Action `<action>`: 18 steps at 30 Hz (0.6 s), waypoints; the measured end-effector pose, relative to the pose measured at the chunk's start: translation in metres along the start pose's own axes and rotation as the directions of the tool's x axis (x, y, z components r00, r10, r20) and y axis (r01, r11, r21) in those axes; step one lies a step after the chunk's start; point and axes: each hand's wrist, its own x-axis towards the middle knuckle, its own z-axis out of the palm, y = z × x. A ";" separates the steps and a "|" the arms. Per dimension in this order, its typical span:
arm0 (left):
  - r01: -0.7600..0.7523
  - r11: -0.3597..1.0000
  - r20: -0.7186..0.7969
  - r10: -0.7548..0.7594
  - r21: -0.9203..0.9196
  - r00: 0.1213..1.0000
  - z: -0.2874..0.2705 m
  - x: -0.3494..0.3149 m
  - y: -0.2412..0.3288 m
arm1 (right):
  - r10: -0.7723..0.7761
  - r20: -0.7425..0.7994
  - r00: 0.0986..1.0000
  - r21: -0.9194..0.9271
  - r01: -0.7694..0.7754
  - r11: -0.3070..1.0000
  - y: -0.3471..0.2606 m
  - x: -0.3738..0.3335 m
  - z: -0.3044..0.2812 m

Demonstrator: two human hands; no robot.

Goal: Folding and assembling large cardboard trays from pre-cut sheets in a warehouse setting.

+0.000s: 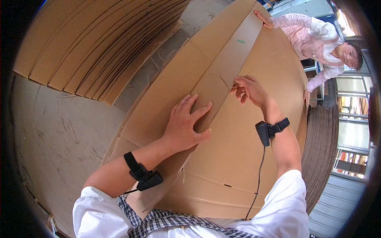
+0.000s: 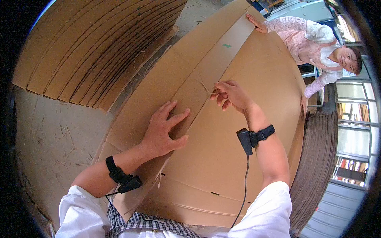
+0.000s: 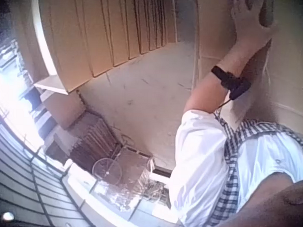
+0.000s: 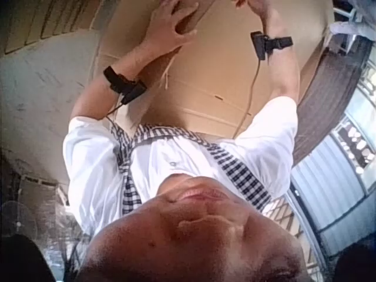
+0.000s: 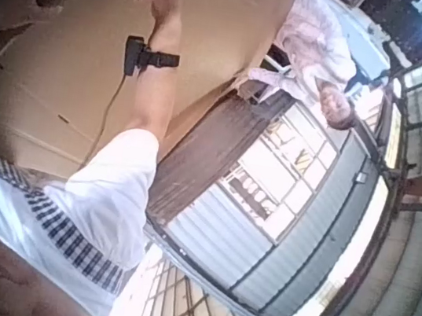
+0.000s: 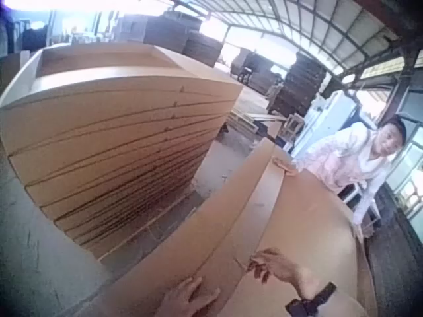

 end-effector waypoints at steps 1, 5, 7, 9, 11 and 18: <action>-0.002 1.000 -0.002 0.002 0.000 1.000 0.001 0.000 0.001 | -0.002 -0.001 1.000 -0.001 0.002 1.000 0.002 -0.002 0.000; -0.018 1.000 -0.013 0.018 0.001 1.000 0.006 0.000 0.001 | -0.023 0.059 0.998 -0.059 0.027 0.998 0.018 0.001 -0.006; -0.018 1.000 -0.012 0.018 0.000 1.000 0.008 -0.001 0.001 | -0.037 0.075 0.996 -0.042 0.041 0.998 0.028 0.005 -0.011; -0.008 1.000 0.000 0.008 -0.012 1.000 0.009 -0.002 0.001 | -0.112 0.140 0.984 0.074 0.102 0.992 0.039 0.010 -0.013; -0.006 1.000 0.000 0.006 -0.022 1.000 0.009 -0.003 -0.003 | -0.129 0.136 0.982 0.198 0.100 0.975 0.050 0.012 -0.005; 0.014 0.999 0.016 -0.013 -0.039 1.000 0.003 -0.001 -0.011 | -0.041 0.177 0.983 -0.117 0.062 0.991 0.007 0.003 0.004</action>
